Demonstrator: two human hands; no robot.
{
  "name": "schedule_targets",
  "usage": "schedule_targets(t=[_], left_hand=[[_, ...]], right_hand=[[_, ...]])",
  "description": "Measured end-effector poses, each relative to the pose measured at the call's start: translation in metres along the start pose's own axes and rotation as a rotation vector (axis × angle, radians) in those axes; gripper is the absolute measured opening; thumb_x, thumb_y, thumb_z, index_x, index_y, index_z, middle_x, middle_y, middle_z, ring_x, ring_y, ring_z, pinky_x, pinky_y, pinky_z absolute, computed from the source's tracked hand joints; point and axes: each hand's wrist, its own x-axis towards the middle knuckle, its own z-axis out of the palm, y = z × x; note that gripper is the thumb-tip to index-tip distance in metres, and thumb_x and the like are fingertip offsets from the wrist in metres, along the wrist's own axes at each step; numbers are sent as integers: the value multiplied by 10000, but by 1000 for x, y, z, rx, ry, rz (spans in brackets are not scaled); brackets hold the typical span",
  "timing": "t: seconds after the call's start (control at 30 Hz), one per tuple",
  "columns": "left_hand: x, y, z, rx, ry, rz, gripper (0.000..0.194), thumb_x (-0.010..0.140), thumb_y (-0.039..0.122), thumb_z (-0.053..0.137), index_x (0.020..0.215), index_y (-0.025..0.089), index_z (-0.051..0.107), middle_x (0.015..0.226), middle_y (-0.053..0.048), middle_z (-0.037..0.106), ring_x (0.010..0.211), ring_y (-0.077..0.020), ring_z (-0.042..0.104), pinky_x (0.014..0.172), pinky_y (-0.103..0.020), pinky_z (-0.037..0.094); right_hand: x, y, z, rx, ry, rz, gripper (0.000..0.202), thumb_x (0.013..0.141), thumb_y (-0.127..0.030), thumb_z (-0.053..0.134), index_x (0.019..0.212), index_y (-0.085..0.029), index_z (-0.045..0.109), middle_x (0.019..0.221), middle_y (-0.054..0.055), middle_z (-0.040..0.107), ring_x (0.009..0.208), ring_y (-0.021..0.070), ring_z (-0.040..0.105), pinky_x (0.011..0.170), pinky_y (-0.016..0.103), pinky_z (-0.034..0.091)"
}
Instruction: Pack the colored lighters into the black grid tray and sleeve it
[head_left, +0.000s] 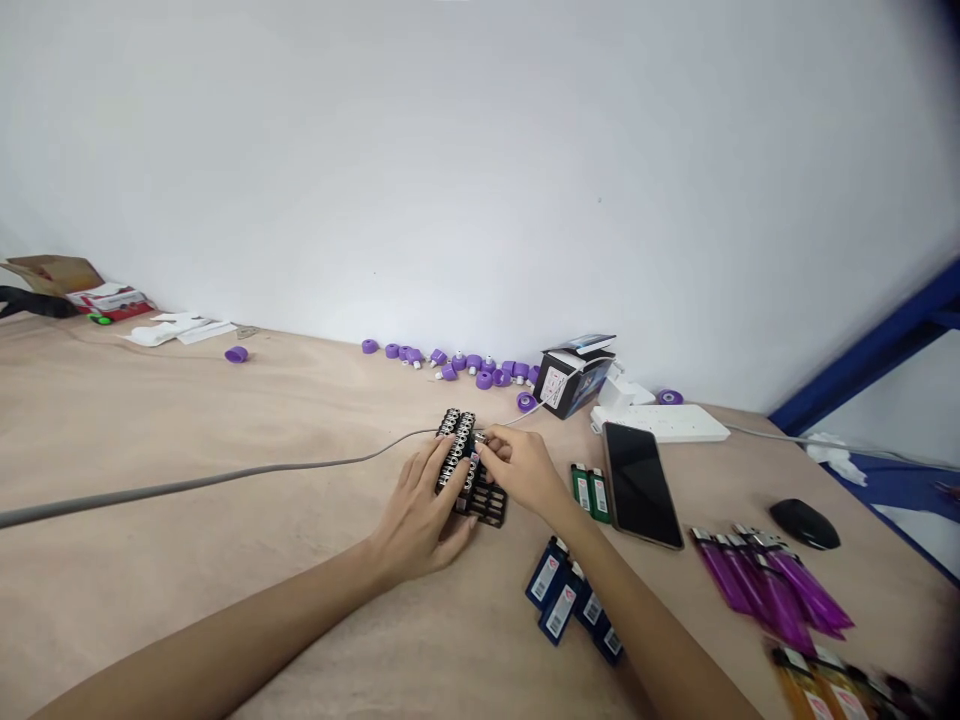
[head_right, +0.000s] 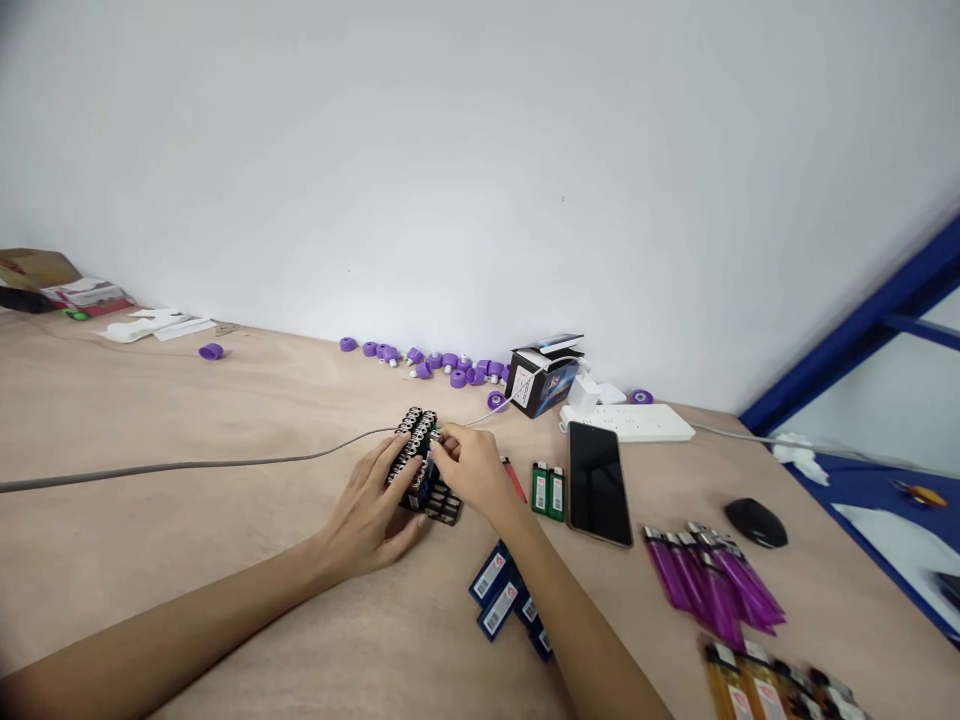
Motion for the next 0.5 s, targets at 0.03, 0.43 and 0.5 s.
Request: schedule_targets(t=[0.03,0.43,0.5], left_hand=[[0,0,0,-4,1,-1,667,863,304,562,1461,176,297,1524,-236,272,1397,-410,281,1073,-591,336],[0,1,1,6,0,7,633,858,257,556,1432,150,310,1490,-235,291,1402,-400,262,1104,-579,327],[0,0,1,12,-1,10,623,857,240,550,1425,143,314,1487,-236,287,1403,-395,257,1112,-571,321]], right_hand=[[-1,1,1,2,-11,2,161,854,-219,523,712,-196,595,590,-16,602,522,135,561,502,230,435],[-2,3,-5,-27,-155,-23,161,874,-168,504,816,-185,653,658,6,674,557,152,613,545,252,463],[-2,4,-8,-36,-194,-29,172,877,-159,504,836,-184,669,657,8,685,562,158,628,555,258,472]])
